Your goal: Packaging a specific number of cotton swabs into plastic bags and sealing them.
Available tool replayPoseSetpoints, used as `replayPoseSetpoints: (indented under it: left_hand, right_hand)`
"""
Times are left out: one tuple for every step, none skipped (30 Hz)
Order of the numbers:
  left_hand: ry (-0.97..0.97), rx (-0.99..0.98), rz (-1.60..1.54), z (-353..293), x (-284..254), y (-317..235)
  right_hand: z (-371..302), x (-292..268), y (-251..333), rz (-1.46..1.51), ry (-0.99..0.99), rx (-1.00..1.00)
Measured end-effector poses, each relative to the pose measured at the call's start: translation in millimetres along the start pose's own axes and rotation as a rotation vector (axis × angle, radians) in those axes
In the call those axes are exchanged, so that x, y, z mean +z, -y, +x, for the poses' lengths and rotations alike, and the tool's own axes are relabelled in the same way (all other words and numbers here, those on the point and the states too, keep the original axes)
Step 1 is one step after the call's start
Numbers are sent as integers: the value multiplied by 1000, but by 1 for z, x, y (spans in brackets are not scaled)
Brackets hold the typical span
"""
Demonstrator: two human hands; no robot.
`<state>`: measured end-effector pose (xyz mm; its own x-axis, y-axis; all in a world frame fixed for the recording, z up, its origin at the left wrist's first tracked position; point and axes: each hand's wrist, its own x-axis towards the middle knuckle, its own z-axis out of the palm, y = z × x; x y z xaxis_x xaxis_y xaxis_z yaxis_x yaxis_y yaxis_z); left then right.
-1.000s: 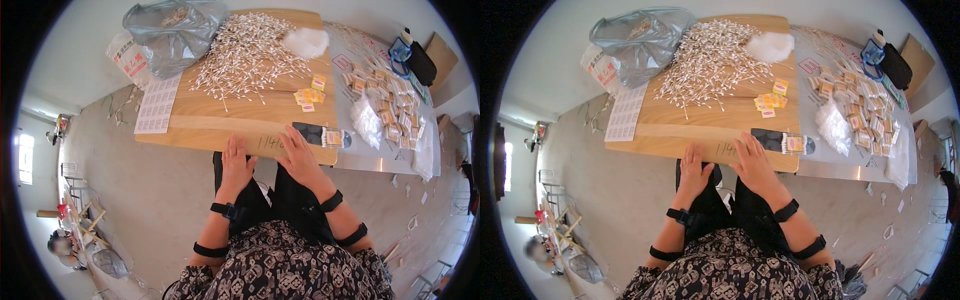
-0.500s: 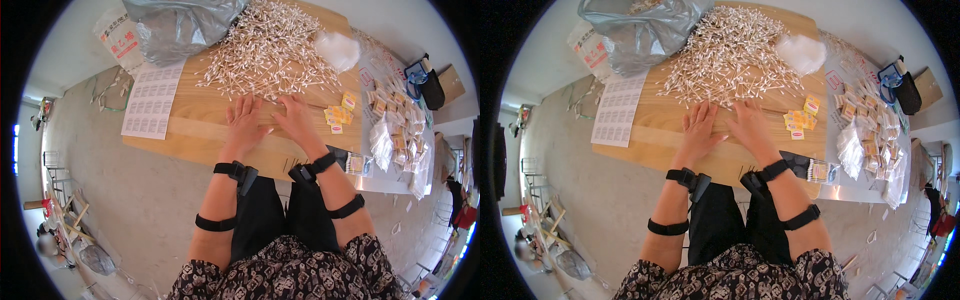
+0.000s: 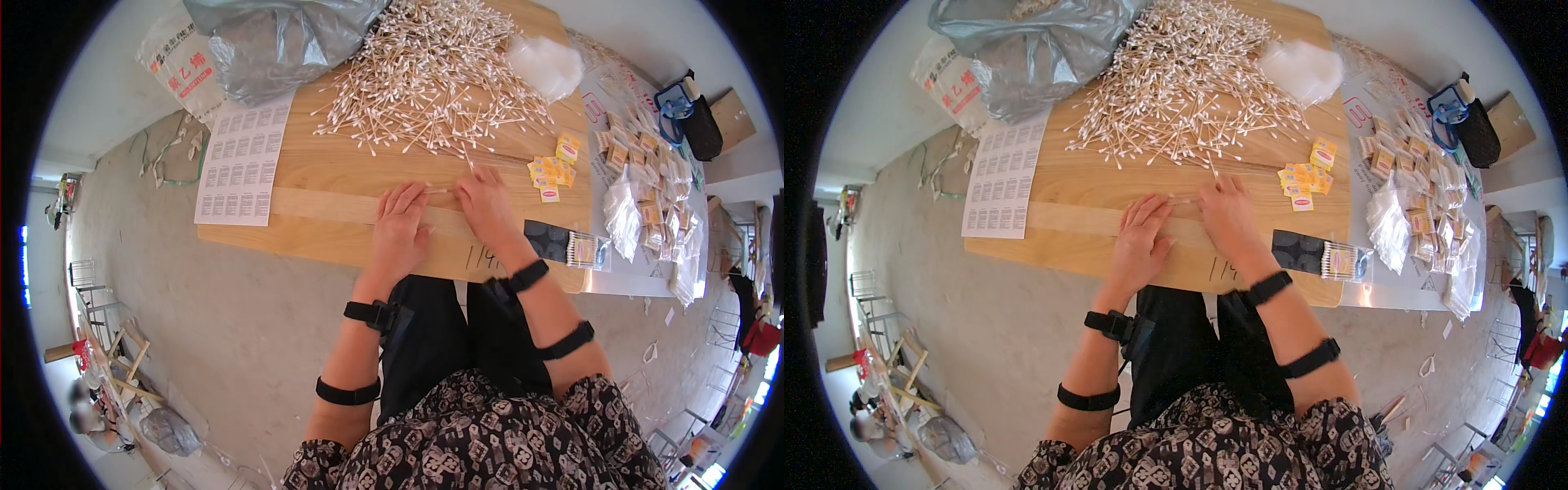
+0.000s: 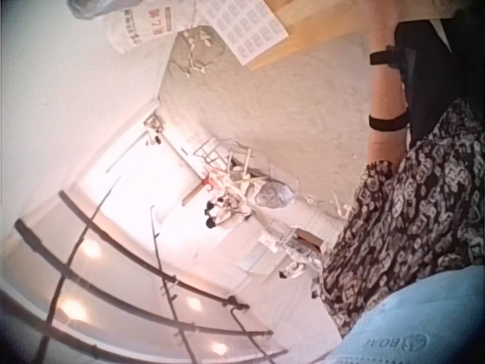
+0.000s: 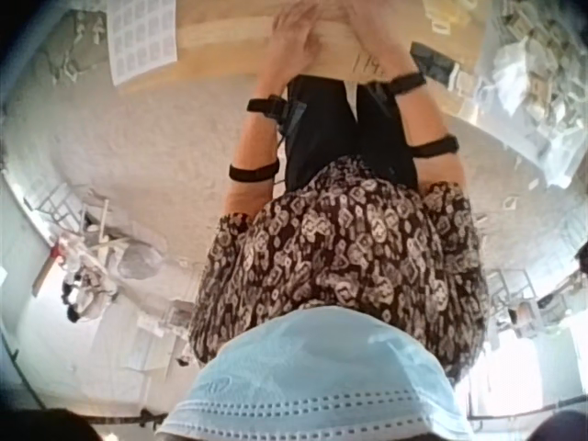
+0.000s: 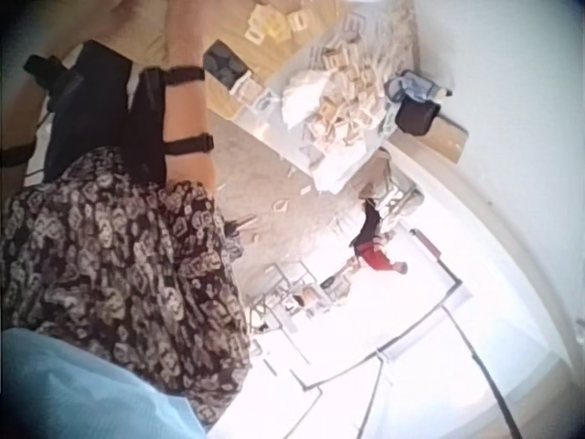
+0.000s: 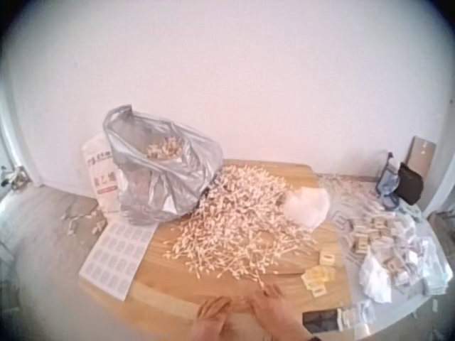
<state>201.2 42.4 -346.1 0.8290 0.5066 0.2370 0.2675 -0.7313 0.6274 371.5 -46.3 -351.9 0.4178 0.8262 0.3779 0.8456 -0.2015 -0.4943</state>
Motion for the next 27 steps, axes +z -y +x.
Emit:
replayPoseSetpoints:
  left_hand:
    - [-3,1,-1,0,2,-1]
    - [2,22,4,-1,6,-5]
    - [7,42,10,-1,10,-9]
    - [6,42,6,-3,17,-13]
    - [-1,83,7,-4,25,-20]
    - [-7,121,9,-6,32,-27]
    - [-11,122,11,-7,38,-33]
    - [-13,131,-19,-7,45,-41]
    - [-15,139,-47,-6,49,-47]
    - [-18,138,-43,-6,53,-52]
    - [-59,88,-74,-5,56,-57]
    - [-100,37,-104,-3,58,-60]
    - [-100,34,-97,-1,59,-62]
    - [-113,2,9,1,58,-62]
    - [-124,-21,112,3,59,-64]
    - [-120,-21,120,5,61,-66]
    - [-93,-8,169,7,62,-69]
    - [-65,5,218,9,64,-71]
    - [-57,9,223,9,64,-72]
    - [-38,-9,190,9,63,-72]
    - [-18,-27,154,9,62,-72]
    - [-11,-23,156,9,64,-70]
    - [-42,-49,110,8,64,-67]
    - [-73,-73,61,6,66,-64]
    - [-71,-73,62,6,67,-60]
    - [-152,-68,12,7,68,-58]
    - [-233,-63,-38,8,67,-56]
  right_hand:
    - [-11,-5,0,-2,0,-2]
    - [-24,-13,1,-6,0,13]
    - [-33,-19,2,-11,2,29]
    - [-39,-22,2,-15,3,28]
    - [-43,-26,1,-14,-12,67]
    - [-45,-30,-1,-12,-26,105]
    - [-44,-32,-4,-12,-28,101]
    - [-42,-34,-10,9,-22,99]
    - [-40,-36,-16,33,-16,97]
    - [-35,-38,-22,35,-17,93]
    - [-28,-40,-28,92,90,90]
    - [-21,-42,-32,149,197,85]
    - [-14,-40,-35,157,196,83]
    - [-3,-37,-28,259,145,199]
    - [6,-34,-25,356,86,319]
    - [14,-29,-23,365,85,320]
    - [20,-22,-23,283,49,270]
    - [24,-18,-25,200,13,221]
    - [25,-16,-27,206,8,227]
    - [26,-14,-28,151,39,242]
    - [25,-12,-30,93,69,258]
    - [23,-12,-32,96,65,265]
    - [21,-12,-33,58,83,233]
    - [17,-14,-35,18,100,202]
    - [11,-17,-37,19,99,204]
    - [3,-21,-38,28,101,143]
    - [-5,-24,-39,37,103,81]
